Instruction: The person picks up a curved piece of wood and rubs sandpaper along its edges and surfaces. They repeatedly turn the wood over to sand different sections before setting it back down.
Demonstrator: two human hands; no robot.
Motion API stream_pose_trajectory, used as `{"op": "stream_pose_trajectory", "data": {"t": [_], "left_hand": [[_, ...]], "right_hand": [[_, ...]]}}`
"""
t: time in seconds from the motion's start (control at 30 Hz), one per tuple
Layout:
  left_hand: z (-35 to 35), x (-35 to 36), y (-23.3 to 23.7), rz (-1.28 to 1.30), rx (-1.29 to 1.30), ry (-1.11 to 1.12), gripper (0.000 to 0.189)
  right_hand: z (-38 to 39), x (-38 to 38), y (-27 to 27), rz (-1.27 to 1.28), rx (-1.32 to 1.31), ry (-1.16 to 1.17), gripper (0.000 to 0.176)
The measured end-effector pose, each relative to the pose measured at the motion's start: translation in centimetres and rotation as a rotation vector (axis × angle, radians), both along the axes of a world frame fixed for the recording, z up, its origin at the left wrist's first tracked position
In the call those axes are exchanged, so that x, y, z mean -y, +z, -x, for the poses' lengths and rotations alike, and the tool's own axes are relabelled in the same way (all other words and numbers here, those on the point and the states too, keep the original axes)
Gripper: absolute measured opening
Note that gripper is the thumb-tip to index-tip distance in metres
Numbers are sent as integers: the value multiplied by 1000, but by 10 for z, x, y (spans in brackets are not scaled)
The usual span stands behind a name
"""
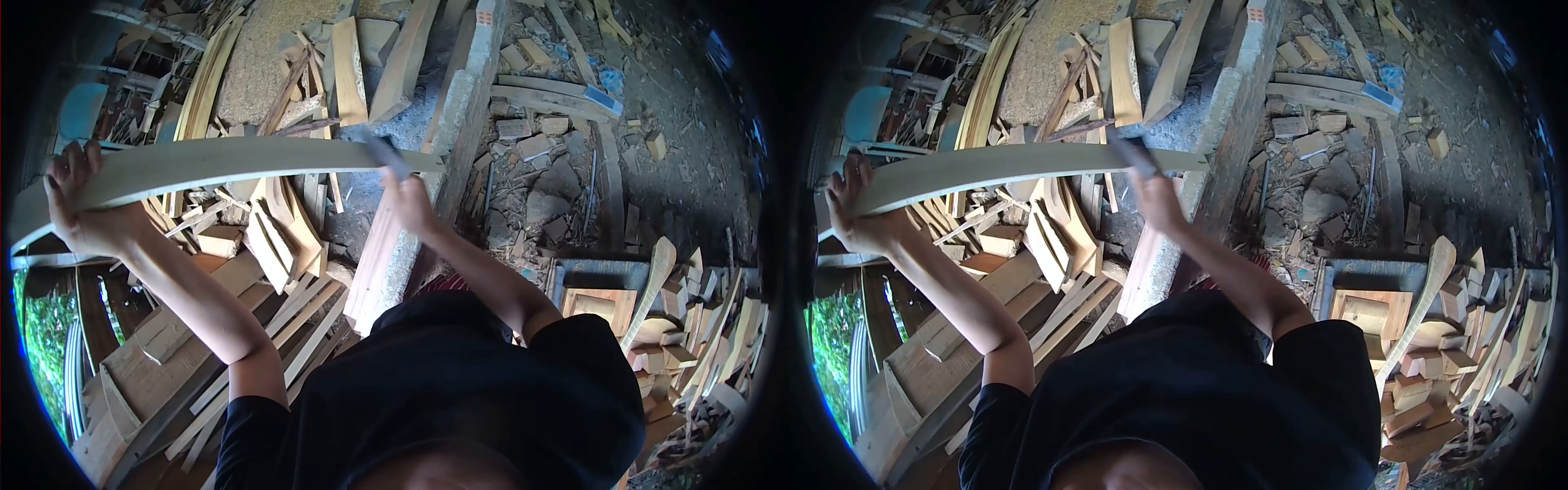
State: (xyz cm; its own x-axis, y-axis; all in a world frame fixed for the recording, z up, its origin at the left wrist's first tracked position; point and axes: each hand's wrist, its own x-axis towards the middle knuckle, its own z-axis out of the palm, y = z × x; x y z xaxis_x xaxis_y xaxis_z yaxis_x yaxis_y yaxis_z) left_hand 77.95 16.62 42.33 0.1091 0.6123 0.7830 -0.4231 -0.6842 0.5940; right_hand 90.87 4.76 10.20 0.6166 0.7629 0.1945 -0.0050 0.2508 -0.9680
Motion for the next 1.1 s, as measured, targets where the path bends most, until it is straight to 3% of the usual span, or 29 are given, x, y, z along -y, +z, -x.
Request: {"op": "stream_pose_trajectory", "data": {"t": [0.03,0.13,0.2,0.23,0.3,0.37,0.43,0.47,0.5,0.57,0.63,0.7,0.73,0.77,0.83,0.9,0.97,1.0,1.03,1.1], "left_hand": [[1,1,0,0,2,8,21],[2,-4,2,6,-7,-73,24],[9,-14,3,12,-7,-41,25],[9,-19,3,15,7,-7,26],[9,-18,2,33,29,41,27],[11,-20,4,52,-4,5,26],[22,-36,6,39,-19,-68,26],[27,-40,10,69,-48,-228,27],[31,-43,11,62,-50,-228,27],[28,-43,11,27,-50,-86,29],[4,-31,8,12,124,183,35],[30,-55,16,61,92,2,36],[38,-56,16,92,33,-86,28],[48,-69,18,89,29,-89,28],[73,-91,23,48,-29,-184,26],[54,-70,19,77,-13,-87,24],[48,-66,19,80,29,-53,24],[41,-58,17,63,70,-33,26],[46,-63,20,64,69,-35,26],[62,-76,23,22,71,-27,25]], "right_hand": [[-13,6,-19,281,17,7,35],[-17,-5,-55,442,64,-66,51],[10,-12,-23,148,56,-166,61],[21,-14,-14,151,151,-234,51],[10,-30,1,-272,507,-652,36],[1,4,3,39,409,-247,38],[-16,4,-27,265,466,-164,37],[-23,5,-23,358,324,-90,31],[-29,3,-17,446,180,-22,43],[-16,-5,17,270,120,5,45],[11,-23,44,-91,159,-168,41],[6,-53,71,-495,587,-465,39],[1,-20,88,-86,273,42,37],[8,-41,73,-425,169,-280,38],[-15,-32,26,152,98,108,45],[-34,-40,-39,322,86,49,53],[-44,-49,-73,170,166,-169,55],[-43,-38,-46,396,59,11,54],[-42,-34,-24,482,155,148,51],[-12,-21,25,60,81,-127,47]]}}
